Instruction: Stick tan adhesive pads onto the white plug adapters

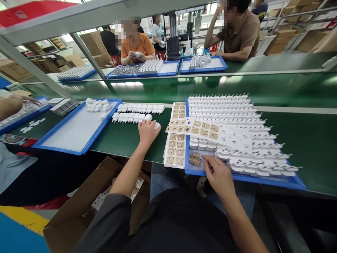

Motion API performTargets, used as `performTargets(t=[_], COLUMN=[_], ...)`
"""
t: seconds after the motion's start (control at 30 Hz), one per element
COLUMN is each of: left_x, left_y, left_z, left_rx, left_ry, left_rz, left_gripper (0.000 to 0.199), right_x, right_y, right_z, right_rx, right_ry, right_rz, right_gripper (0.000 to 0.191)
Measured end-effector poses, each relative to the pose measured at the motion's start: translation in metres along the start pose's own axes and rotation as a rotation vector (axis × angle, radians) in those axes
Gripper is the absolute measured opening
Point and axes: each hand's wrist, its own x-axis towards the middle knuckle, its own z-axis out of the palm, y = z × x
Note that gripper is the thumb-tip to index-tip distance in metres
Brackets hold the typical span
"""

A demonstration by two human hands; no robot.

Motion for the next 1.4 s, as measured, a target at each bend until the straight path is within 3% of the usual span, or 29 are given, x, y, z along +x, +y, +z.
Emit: performTargets(t=[0.2, 0.37, 0.43, 0.53, 0.67, 0.77, 0.87, 1.07, 1.23, 1.4], left_x=[0.049, 0.045, 0.038, 0.026, 0.011, 0.002, -0.006, -0.019, -0.021, -0.026], left_y=[-0.004, 0.005, 0.014, 0.038, 0.088, 0.125, 0.147, 0.149, 0.145, 0.148], left_z=[0.014, 0.012, 0.006, -0.01, -0.032, -0.036, -0.031, -0.021, -0.02, -0.021], left_rx=[0.141, 0.122, 0.028, -0.202, -0.448, -0.528, -0.527, -0.505, -0.496, -0.491], left_ry=[-0.061, -0.009, 0.0, -0.021, -0.024, -0.096, -0.159, -0.148, -0.199, -0.249], left_rz=[0.023, -0.033, 0.008, 0.214, 0.534, 0.675, 0.694, 0.587, 0.602, 0.607], left_gripper=[0.033, 0.038, 0.038, 0.035, 0.031, 0.03, 0.032, 0.05, 0.041, 0.037], right_x=[-0.004, 0.001, 0.008, 0.028, 0.067, 0.096, 0.112, 0.108, 0.107, 0.112], right_y=[0.002, -0.007, -0.013, -0.015, 0.0, 0.018, 0.035, 0.051, 0.049, 0.045], right_z=[0.005, -0.005, -0.014, -0.032, -0.047, -0.047, -0.044, -0.048, -0.054, -0.05], right_rx=[-0.063, 0.062, 0.125, 0.087, -0.108, -0.196, -0.188, -0.151, -0.155, -0.143], right_ry=[0.001, 0.016, 0.038, 0.111, 0.136, -0.044, -0.235, -0.335, -0.382, -0.333], right_rz=[-0.029, 0.008, 0.025, 0.004, -0.007, 0.045, 0.095, 0.088, 0.039, 0.008], right_gripper=[0.018, 0.018, 0.019, 0.022, 0.022, 0.023, 0.025, 0.034, 0.032, 0.016])
